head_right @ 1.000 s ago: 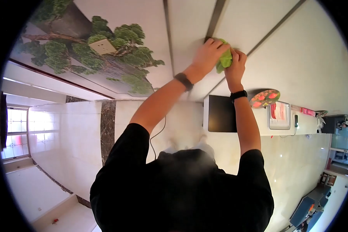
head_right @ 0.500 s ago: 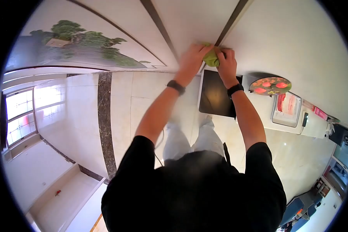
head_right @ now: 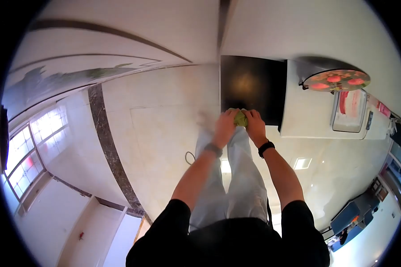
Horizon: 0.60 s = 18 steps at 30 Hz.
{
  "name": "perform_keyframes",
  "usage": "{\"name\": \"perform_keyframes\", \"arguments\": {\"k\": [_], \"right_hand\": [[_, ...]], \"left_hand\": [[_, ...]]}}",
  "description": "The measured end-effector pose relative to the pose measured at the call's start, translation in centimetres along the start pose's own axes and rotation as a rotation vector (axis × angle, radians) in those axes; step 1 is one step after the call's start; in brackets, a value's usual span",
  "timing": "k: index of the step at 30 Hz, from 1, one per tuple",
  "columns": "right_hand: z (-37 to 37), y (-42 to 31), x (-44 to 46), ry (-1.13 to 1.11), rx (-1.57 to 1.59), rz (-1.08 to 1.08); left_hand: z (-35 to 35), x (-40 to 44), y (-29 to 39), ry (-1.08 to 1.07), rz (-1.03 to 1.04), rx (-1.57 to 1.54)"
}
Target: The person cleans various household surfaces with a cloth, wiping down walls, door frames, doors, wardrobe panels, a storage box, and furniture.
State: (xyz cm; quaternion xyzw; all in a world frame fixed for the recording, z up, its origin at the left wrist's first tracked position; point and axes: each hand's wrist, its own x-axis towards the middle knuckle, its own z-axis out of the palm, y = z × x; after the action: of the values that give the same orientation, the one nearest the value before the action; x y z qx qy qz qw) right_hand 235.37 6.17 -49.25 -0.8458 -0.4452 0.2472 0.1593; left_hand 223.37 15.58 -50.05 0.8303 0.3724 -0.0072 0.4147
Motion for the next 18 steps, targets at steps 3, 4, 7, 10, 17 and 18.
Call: {"name": "perform_keyframes", "arguments": {"k": [3,4,7,10,17,18], "right_hand": [[3.5,2.0,-0.2,0.037,0.066,0.065],[5.0,2.6,0.2,0.079,0.083,0.074],[8.6,3.5,1.2,0.169,0.138,0.100],[9.3,3.6,2.9,0.199,0.178,0.111],[7.3,7.4,6.5,0.335,0.171,0.172],[6.7,8.2,6.9,0.372,0.159,0.188]], "left_hand": [[3.7,0.7,-2.4,0.019,-0.019,-0.022],[4.2,1.3,-3.1,0.032,-0.021,-0.020],[5.3,2.7,-4.6,0.108,-0.019,0.015],[5.9,3.8,-5.3,0.161,-0.002,0.037],[6.2,10.4,-2.0,0.143,0.132,-0.027],[7.0,11.6,-1.2,0.132,0.142,-0.023]]}}
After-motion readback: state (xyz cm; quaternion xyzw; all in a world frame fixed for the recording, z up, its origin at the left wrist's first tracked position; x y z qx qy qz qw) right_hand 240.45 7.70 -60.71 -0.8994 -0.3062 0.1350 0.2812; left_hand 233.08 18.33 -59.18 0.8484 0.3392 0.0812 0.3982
